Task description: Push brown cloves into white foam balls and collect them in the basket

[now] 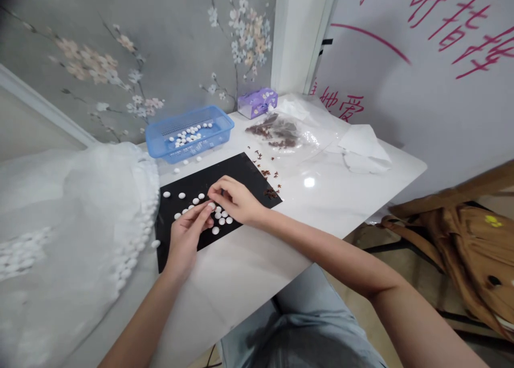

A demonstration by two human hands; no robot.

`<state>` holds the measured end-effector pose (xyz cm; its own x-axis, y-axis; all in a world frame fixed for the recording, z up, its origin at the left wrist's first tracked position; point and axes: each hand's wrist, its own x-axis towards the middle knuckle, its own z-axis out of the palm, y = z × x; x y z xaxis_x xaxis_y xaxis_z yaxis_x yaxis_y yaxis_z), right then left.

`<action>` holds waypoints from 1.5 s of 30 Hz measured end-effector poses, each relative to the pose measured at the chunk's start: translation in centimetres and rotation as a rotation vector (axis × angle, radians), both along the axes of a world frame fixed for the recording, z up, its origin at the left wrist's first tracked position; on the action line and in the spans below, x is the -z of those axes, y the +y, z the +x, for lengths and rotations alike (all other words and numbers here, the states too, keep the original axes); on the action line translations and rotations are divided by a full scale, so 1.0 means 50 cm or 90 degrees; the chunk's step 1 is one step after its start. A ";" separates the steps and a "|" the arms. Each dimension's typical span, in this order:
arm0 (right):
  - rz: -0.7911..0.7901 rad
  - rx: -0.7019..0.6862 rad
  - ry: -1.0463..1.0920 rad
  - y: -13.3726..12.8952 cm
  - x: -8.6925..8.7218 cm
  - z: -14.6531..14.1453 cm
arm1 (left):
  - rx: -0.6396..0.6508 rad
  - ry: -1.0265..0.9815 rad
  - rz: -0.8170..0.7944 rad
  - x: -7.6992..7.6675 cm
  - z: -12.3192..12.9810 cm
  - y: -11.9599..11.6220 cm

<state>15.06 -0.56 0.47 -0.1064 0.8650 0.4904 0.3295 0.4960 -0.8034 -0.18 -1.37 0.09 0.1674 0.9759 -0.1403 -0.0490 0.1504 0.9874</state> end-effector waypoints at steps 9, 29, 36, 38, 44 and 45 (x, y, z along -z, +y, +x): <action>0.014 0.025 0.010 -0.019 0.009 -0.017 | -0.011 -0.060 -0.028 0.001 -0.001 0.003; 0.010 0.018 0.046 -0.022 0.022 -0.014 | -0.029 -0.073 -0.035 0.005 -0.003 0.003; 0.046 0.002 0.035 -0.022 0.019 -0.011 | -0.037 -0.096 -0.044 0.005 -0.004 0.005; 0.062 -0.001 0.030 -0.020 0.019 -0.009 | -0.039 -0.097 -0.043 0.005 -0.003 0.005; 0.031 -0.020 0.030 -0.018 0.020 -0.005 | -0.036 -0.100 -0.031 0.005 -0.003 0.005; 0.025 -0.027 0.030 -0.018 0.020 -0.005 | -0.035 -0.100 -0.029 0.005 -0.003 0.005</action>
